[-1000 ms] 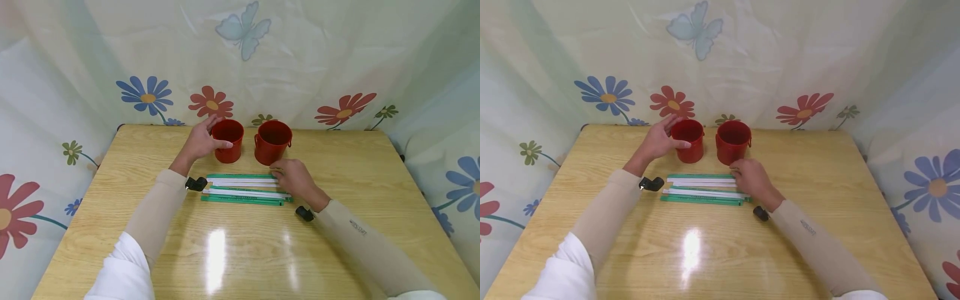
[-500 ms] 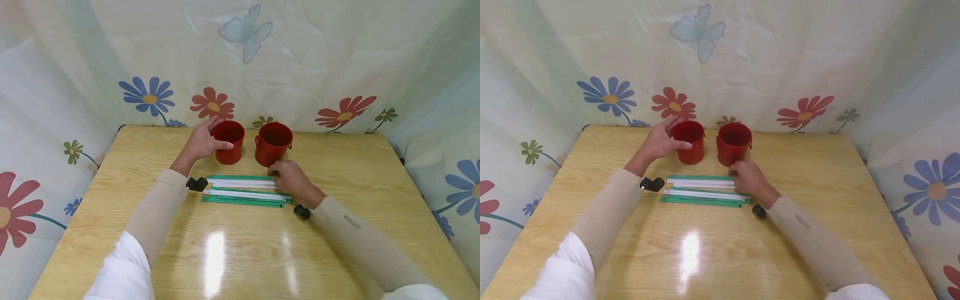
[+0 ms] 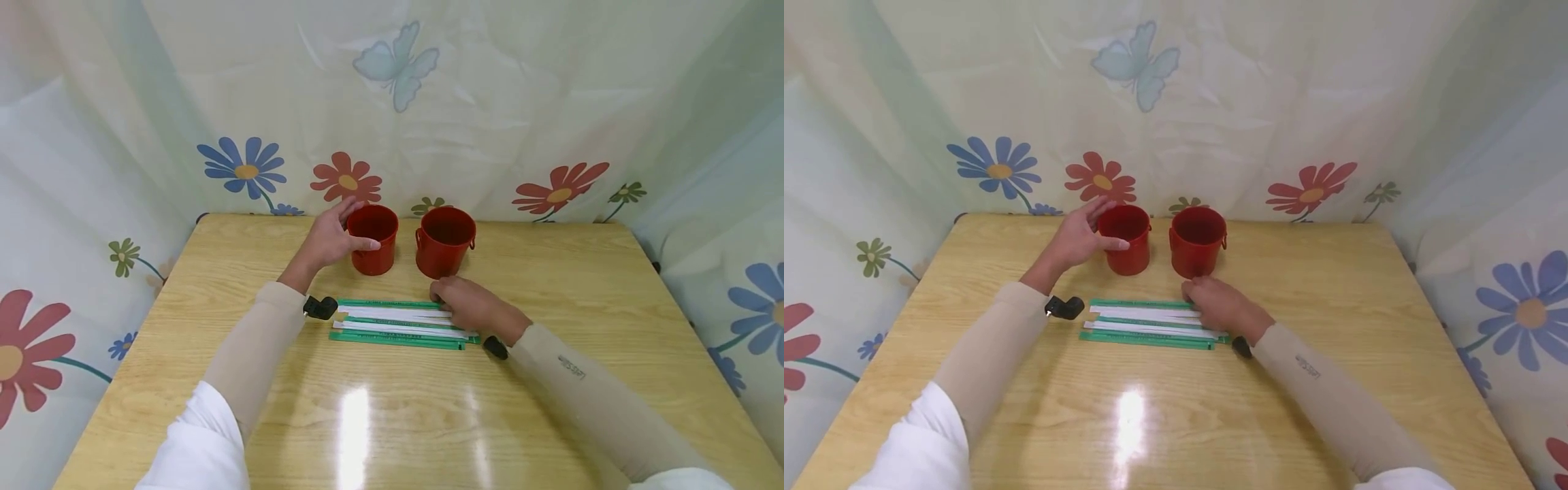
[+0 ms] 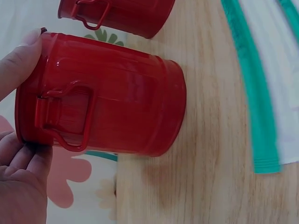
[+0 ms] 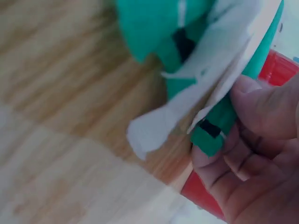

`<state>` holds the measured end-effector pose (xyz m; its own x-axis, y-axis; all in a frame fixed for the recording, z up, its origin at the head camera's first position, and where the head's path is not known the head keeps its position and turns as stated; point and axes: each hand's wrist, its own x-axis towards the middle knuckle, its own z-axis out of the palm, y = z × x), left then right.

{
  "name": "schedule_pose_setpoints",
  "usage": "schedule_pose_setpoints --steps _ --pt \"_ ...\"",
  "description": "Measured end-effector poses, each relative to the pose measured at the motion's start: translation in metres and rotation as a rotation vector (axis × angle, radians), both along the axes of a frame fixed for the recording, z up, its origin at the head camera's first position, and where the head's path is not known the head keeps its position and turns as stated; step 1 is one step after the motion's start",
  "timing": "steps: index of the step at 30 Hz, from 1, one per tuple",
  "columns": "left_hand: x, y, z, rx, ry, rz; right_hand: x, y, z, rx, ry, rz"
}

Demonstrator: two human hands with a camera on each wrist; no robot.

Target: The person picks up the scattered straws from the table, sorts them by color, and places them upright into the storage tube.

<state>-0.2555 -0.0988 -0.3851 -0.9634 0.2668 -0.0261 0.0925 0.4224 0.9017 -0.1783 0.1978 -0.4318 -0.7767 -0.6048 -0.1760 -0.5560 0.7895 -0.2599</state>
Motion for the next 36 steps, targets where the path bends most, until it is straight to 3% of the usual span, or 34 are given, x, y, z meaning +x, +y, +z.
schedule_pose_setpoints --steps 4,10,21,29,36 --pt "0.0 0.001 -0.001 0.008 0.001 0.001 0.001 0.007 0.006 -0.008 0.045 0.03" --pt "-0.002 0.002 0.001 0.009 0.026 -0.006 0.002 0.019 0.02 -0.111 0.119 0.026" --pt "0.002 -0.001 -0.001 -0.005 0.009 -0.002 0.008 0.021 0.044 -0.418 0.296 0.065" --pt "0.0 0.0 -0.002 0.019 0.02 -0.022 0.002 0.005 0.058 -0.617 0.28 0.03" --pt "0.003 0.001 -0.001 0.018 0.02 -0.018 -0.003 -0.012 0.068 -0.673 0.294 -0.01"
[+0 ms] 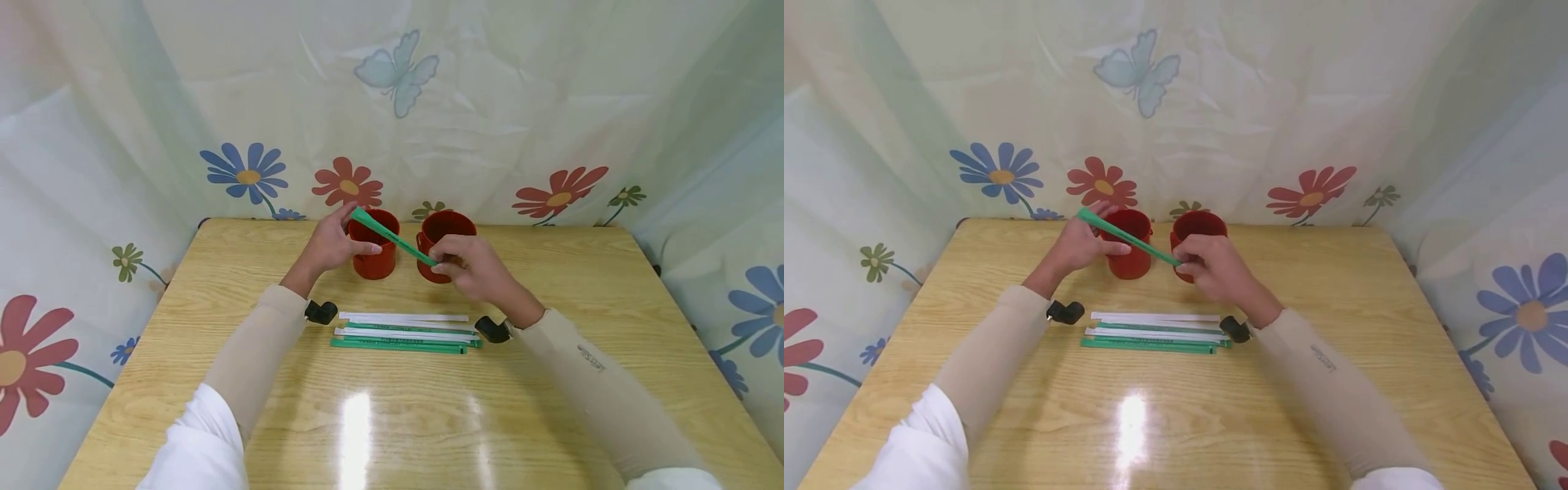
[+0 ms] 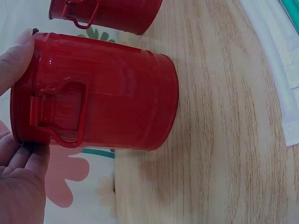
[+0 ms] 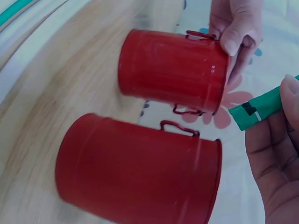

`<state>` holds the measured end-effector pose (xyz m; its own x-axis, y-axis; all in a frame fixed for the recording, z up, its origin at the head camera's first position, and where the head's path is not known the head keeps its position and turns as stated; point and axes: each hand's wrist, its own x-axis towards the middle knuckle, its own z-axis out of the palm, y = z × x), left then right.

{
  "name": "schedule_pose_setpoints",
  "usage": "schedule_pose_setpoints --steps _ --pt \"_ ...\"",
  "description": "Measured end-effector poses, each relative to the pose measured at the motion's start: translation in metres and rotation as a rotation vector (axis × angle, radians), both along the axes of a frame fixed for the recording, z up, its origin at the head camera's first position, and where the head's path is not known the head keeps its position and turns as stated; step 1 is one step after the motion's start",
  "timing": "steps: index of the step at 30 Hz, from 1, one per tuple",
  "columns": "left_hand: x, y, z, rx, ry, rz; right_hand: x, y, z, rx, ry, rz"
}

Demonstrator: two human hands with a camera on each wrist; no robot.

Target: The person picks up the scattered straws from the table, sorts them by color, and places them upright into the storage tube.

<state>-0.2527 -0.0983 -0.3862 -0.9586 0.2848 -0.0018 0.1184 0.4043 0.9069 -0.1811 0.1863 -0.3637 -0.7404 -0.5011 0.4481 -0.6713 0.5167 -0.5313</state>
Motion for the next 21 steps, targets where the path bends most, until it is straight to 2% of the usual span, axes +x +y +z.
schedule_pose_setpoints --steps 7,15,21 --pt "-0.001 -0.001 0.0 0.01 0.022 -0.01 -0.006 -0.015 0.005 -0.046 -0.005 -0.036" --pt "0.002 0.0 0.002 -0.003 -0.022 -0.002 -0.019 -0.033 0.011 -0.16 -0.074 -0.033" --pt "0.001 0.0 0.0 -0.005 -0.015 0.008 -0.031 -0.047 0.015 -0.188 -0.104 -0.047"
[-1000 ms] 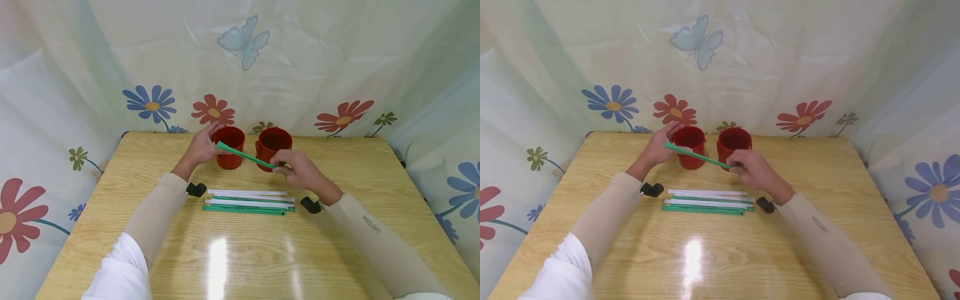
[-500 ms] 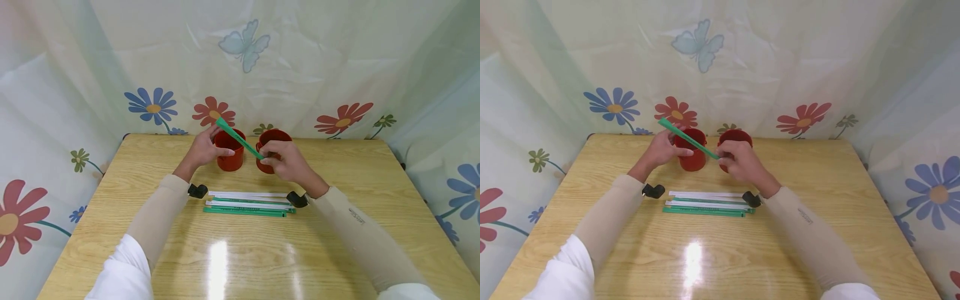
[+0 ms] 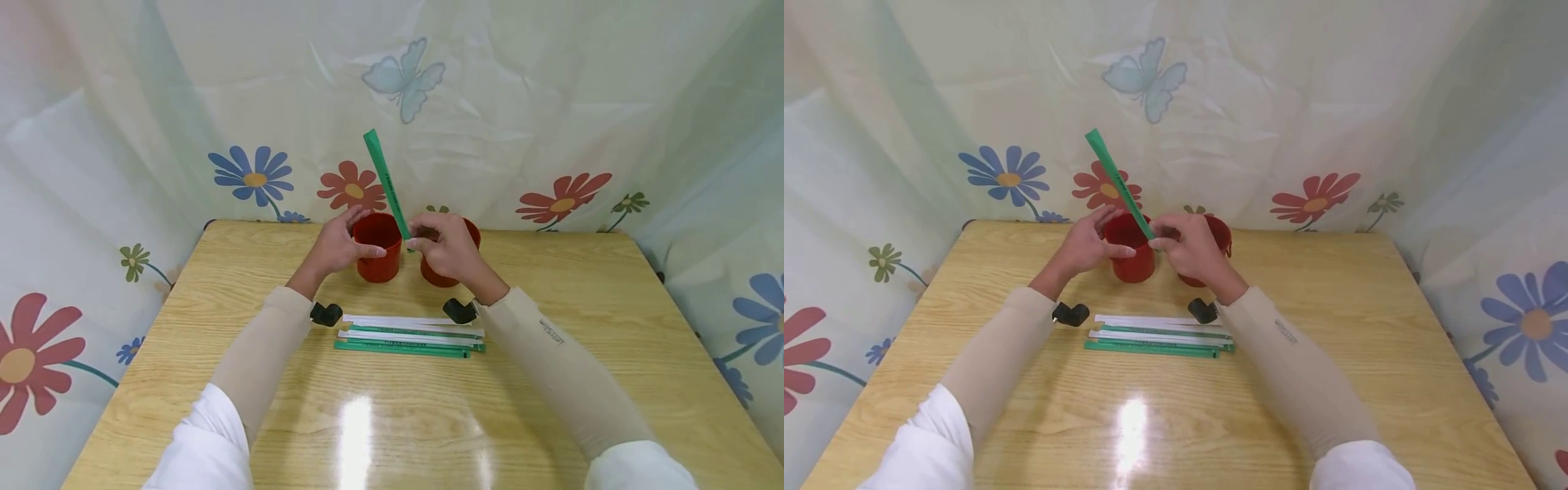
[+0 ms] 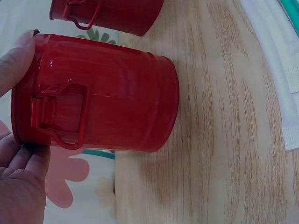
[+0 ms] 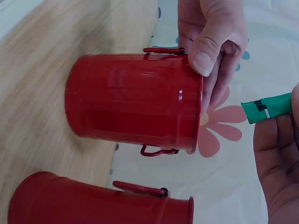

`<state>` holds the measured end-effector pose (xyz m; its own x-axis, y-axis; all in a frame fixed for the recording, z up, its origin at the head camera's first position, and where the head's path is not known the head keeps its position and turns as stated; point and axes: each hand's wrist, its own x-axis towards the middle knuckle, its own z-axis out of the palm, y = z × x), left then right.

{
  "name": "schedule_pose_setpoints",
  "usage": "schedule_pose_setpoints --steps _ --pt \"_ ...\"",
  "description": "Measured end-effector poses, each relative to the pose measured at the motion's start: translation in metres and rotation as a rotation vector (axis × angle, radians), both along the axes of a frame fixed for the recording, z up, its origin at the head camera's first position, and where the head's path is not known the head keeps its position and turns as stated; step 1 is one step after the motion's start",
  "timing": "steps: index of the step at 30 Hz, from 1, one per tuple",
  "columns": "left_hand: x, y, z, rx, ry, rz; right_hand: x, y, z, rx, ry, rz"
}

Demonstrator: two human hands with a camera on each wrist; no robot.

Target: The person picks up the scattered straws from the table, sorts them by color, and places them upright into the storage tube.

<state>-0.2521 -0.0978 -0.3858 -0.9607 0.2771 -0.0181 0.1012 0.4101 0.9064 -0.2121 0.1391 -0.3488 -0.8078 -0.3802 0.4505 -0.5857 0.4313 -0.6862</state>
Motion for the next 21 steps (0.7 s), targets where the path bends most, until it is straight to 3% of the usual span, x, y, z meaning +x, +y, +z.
schedule_pose_setpoints --steps 21 --pt "-0.002 0.001 0.001 0.015 -0.012 -0.012 -0.033 -0.03 -0.002 -0.072 -0.137 -0.02"
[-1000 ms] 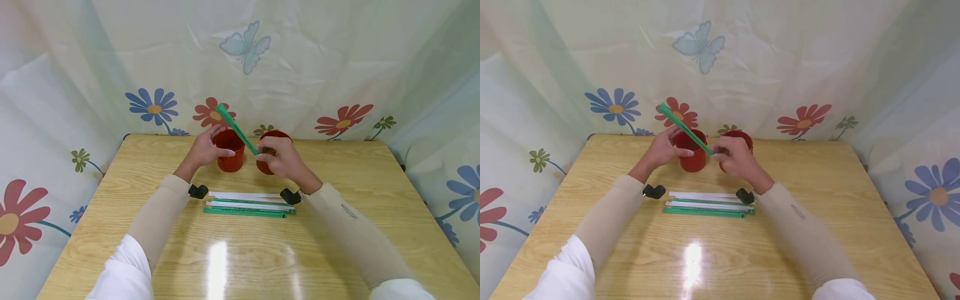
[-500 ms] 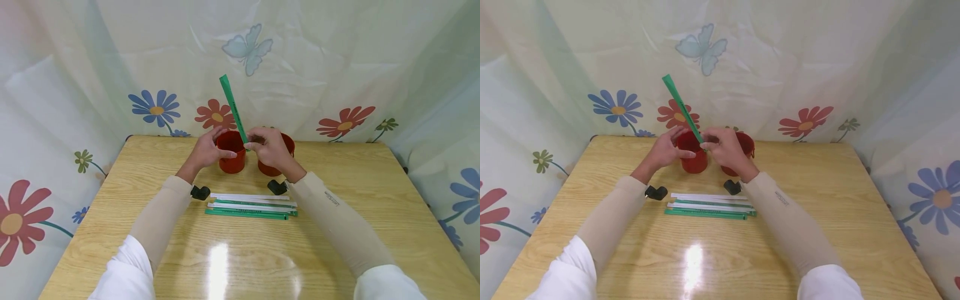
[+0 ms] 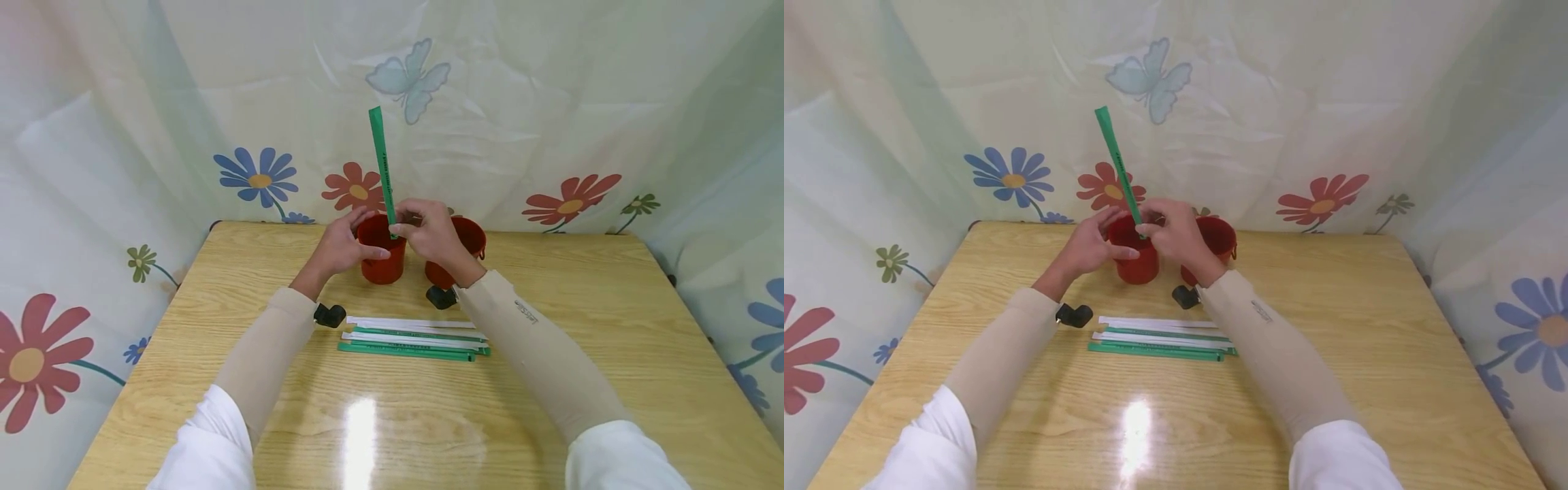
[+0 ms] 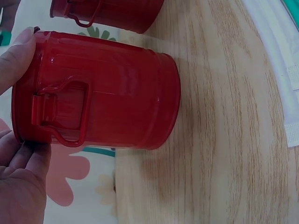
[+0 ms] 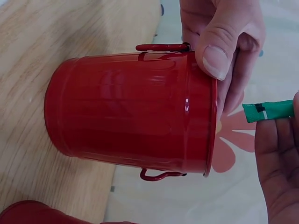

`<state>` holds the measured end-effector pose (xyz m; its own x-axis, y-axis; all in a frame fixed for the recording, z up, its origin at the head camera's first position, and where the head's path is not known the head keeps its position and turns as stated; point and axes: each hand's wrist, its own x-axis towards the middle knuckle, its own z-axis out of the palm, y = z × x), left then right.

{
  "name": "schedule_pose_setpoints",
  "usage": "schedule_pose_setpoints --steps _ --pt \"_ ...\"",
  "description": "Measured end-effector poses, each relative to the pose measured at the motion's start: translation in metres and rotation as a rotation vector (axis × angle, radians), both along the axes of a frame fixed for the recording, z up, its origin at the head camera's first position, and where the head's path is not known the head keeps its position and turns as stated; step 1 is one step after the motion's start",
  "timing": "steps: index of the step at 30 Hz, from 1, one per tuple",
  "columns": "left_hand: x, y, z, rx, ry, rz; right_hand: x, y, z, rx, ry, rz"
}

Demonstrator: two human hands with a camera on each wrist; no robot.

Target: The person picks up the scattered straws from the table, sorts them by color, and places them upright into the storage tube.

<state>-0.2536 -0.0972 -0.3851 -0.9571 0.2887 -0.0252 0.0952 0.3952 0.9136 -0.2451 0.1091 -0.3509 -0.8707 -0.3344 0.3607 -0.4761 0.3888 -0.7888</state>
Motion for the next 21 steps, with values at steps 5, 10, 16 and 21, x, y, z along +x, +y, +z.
schedule_pose_setpoints --steps 5,10,16,21 --pt "0.0 -0.002 0.001 -0.006 0.005 0.0 -0.006 -0.009 0.001 0.026 -0.016 -0.01" --pt "0.0 -0.002 0.0 -0.038 0.028 0.009 -0.011 -0.017 0.001 0.043 -0.036 -0.008" --pt "0.001 -0.002 0.001 -0.044 0.03 0.014 -0.012 -0.021 0.003 0.053 -0.067 -0.013" --pt "0.0 -0.001 0.002 -0.035 0.036 0.002 -0.013 -0.022 0.004 0.075 -0.115 -0.033"
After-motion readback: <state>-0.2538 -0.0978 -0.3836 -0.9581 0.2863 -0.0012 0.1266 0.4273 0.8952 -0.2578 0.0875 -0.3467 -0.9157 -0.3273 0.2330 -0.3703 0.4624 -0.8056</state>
